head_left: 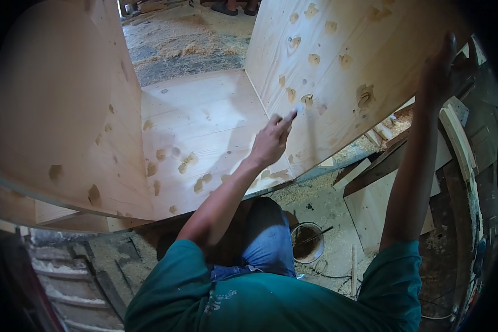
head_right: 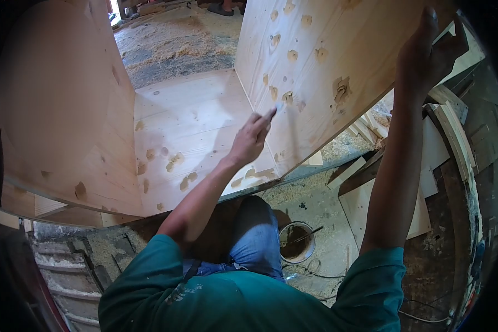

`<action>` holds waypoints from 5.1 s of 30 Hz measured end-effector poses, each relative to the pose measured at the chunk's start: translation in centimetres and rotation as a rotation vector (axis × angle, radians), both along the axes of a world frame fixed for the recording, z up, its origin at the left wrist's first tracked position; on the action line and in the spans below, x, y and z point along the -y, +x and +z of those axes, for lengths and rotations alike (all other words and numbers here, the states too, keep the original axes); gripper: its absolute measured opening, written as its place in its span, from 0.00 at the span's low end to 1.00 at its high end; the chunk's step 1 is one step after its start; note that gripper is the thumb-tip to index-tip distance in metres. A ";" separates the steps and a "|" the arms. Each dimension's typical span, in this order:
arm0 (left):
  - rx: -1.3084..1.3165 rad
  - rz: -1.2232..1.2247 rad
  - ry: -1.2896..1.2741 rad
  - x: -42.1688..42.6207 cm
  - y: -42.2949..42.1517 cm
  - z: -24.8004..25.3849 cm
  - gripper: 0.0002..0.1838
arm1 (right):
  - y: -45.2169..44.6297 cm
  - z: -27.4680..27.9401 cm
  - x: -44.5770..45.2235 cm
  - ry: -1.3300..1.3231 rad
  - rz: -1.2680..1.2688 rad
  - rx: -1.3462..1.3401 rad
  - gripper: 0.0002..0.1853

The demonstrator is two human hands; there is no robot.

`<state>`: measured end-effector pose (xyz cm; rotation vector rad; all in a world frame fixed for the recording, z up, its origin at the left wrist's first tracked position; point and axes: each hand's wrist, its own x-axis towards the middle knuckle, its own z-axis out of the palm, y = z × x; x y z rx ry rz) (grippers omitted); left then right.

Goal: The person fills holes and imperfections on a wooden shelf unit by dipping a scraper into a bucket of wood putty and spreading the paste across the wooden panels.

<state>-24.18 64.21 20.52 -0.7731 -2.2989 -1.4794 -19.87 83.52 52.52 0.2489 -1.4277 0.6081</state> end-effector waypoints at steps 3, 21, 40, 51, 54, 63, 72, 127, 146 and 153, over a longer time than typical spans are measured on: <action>-0.072 0.017 -0.075 -0.3 -1.4 4.0 0.24 | -0.3 0.0 -0.9 0.027 -0.063 0.021 0.38; -0.042 -0.075 -0.163 0.7 -0.9 -0.7 0.25 | -0.4 0.2 -0.8 0.044 -0.018 -0.023 0.38; 0.030 -0.012 -0.010 -1.4 -1.8 1.3 0.22 | -0.4 0.3 -0.8 0.094 -0.047 -0.007 0.41; 0.201 0.025 0.243 -5.3 3.0 -2.5 0.26 | -0.1 0.3 0.1 0.094 -0.039 -0.045 0.41; 0.182 0.010 0.317 -5.9 3.0 -3.9 0.26 | -0.3 0.2 0.3 0.082 0.030 -0.055 0.40; 0.172 0.078 0.334 -5.4 3.0 -2.8 0.25 | 0.0 0.3 0.4 0.079 -0.014 -0.030 0.39; 0.248 -0.072 0.283 -3.8 5.7 -1.8 0.26 | 0.0 0.3 0.1 0.066 0.043 -0.015 0.40; 0.227 -0.037 0.183 -4.9 6.6 -6.9 0.29 | 0.3 0.1 0.6 0.013 -0.067 0.020 0.40; 0.013 -0.132 0.310 -5.0 8.6 5.8 0.27 | -1.0 1.0 0.1 0.127 0.143 -0.174 0.23; -0.097 -0.120 0.090 -5.5 8.2 7.5 0.28 | -1.5 1.0 -0.2 0.119 0.205 -0.192 0.23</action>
